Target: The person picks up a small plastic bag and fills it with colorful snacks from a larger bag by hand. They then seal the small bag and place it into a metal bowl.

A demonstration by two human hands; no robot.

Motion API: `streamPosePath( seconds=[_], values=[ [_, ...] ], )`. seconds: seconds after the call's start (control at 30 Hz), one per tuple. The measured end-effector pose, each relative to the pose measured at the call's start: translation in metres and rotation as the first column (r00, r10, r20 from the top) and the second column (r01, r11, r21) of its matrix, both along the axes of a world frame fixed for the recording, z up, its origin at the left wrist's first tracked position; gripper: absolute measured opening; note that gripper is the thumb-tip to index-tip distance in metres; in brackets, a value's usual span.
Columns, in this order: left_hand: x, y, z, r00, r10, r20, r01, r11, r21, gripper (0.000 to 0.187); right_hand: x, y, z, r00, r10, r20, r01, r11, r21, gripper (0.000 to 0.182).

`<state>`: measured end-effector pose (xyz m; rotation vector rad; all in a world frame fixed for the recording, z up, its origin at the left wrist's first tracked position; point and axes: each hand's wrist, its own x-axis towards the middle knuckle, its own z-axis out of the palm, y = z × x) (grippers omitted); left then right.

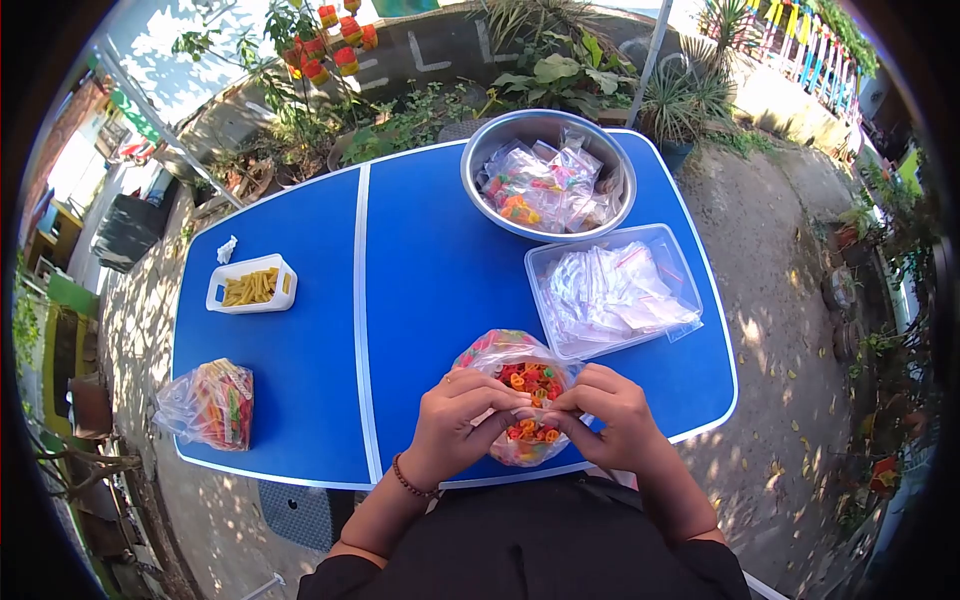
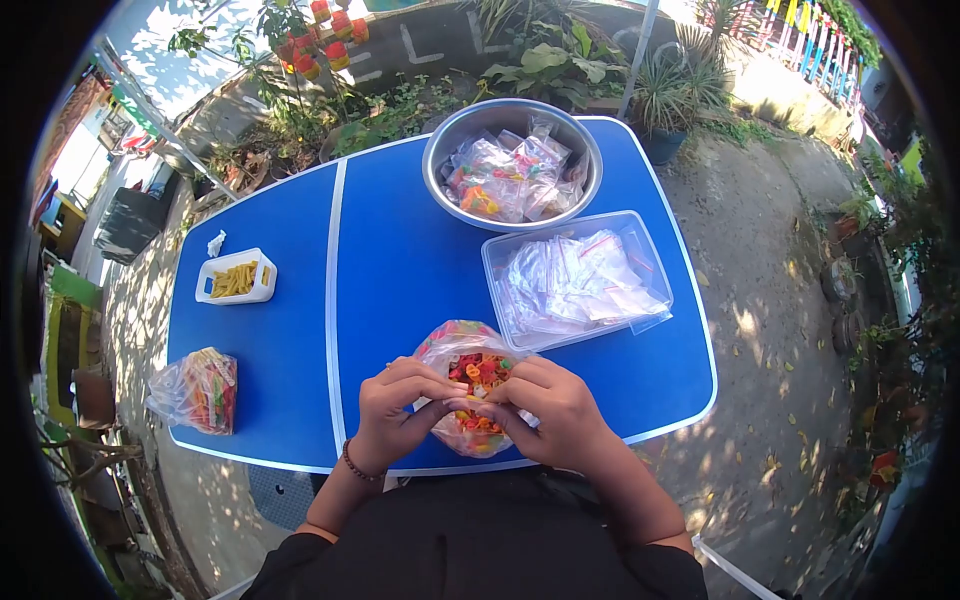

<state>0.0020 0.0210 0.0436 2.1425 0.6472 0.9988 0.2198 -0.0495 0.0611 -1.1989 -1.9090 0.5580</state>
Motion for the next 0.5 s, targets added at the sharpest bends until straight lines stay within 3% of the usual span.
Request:
streamPosePath(
  seconds=[0.1, 0.3, 0.37, 0.5],
  values=[
    [0.001, 0.005, -0.003, 0.998, -0.060, 0.033, 0.062, 0.996, -0.067, 0.016, -0.004, 0.003, 0.004, 0.999, -0.006, -0.036, 0.006, 1.000, -0.025, 0.018],
    [0.006, 0.007, -0.002, 0.989, 0.077, 0.129, -0.055, 0.985, -0.162, 0.033, -0.002, 0.004, 0.000, 0.994, -0.075, -0.076, 0.058, 0.977, -0.203, 0.015],
    [0.005, 0.007, -0.011, 0.974, 0.091, 0.206, -0.035, 0.964, -0.262, 0.038, 0.002, 0.009, 0.008, 0.991, -0.105, -0.078, 0.084, 0.968, -0.237, 0.015],
    [0.009, 0.008, -0.029, 0.927, 0.154, 0.341, 0.030, 0.877, -0.479, 0.034, 0.008, 0.026, 0.009, 0.991, -0.122, -0.062, 0.112, 0.985, -0.134, 0.013]
  ],
)
